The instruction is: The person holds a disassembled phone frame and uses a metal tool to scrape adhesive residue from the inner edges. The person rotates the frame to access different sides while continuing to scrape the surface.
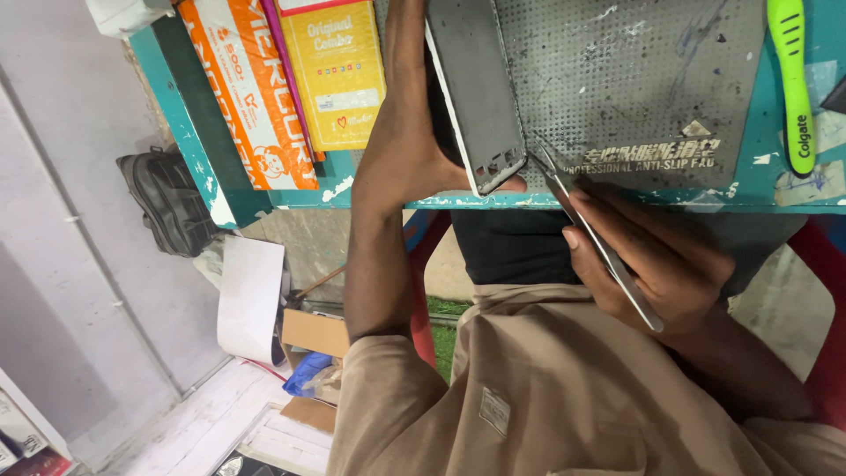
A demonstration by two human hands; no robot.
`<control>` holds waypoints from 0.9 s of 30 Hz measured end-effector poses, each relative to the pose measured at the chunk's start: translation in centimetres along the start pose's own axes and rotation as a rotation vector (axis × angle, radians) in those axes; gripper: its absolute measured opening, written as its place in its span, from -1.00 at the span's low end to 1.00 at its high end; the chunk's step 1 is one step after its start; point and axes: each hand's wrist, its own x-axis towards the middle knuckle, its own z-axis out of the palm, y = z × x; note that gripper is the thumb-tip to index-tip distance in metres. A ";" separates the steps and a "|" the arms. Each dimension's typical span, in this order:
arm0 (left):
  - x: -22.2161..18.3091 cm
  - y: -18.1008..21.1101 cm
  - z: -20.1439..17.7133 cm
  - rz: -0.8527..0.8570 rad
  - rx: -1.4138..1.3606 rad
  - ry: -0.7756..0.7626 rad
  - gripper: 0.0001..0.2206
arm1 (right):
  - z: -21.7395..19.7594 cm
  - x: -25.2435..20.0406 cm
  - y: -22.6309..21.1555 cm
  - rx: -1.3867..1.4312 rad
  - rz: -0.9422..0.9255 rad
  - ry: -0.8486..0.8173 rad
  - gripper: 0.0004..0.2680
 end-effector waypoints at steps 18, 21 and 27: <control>0.5 0.3 0.0 0.043 -0.032 0.015 0.49 | 0.8 0.5 -0.3 -0.048 0.008 0.012 -0.79; 0.4 0.3 0.0 0.024 -0.019 0.020 0.48 | 1.1 0.7 -0.4 -0.047 0.000 0.012 -0.80; 0.6 0.5 -0.1 0.016 -0.019 0.018 0.48 | 0.7 1.0 -0.4 -0.022 0.014 0.034 -0.81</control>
